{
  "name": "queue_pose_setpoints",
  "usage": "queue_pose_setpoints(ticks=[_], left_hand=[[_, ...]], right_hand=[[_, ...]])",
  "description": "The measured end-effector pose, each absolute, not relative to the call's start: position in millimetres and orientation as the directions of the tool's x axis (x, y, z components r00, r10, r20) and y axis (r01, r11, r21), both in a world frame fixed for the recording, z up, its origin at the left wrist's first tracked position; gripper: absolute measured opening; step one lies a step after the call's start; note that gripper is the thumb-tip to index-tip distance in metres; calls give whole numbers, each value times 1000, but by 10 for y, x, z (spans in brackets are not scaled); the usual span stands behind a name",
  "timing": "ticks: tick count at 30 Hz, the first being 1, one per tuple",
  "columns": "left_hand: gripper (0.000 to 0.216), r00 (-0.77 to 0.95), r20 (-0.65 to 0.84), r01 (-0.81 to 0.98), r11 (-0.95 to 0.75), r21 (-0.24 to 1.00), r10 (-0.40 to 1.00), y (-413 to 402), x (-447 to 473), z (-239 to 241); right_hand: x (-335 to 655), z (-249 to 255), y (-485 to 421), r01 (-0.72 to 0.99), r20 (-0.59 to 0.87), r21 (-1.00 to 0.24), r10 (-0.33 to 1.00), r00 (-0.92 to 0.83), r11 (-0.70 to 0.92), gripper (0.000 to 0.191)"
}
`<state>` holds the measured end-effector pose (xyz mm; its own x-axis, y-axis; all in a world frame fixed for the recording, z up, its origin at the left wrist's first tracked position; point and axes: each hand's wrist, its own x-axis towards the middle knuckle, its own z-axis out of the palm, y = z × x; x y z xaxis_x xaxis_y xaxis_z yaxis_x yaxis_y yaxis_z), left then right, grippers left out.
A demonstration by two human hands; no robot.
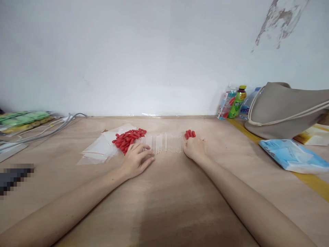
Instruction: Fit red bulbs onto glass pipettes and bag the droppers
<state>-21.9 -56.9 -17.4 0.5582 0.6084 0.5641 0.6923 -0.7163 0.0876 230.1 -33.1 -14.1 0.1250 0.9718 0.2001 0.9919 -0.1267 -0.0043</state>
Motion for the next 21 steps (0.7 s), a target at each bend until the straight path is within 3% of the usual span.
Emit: queue_pose_setpoints(ticks=[3,7,11,16,21], left_hand=[[18,401,619,835,-547,56,675,-466,-295,-56],[19,178,613,943,-311,117,770,-260,-534,112],[23,81,541,970,-191,150,837,-82,-765,212],[23,190,429,961,-257,103,883,148,-792,259],[23,406,317,906,-424,-13,857,361,-638,261]], right_hand=[[2303,-173,-332,991,265,-7,955,132,-135,30],[2255,-224,-374,993,488,-41,865,116,-110,28],[2107,-282,-513,993,652,-21,755,-76,118,24],[1929,-330,-698,879,664,-70,680,-312,472,16],[1931,-354,-726,839,690,-63,631,-354,540,20]])
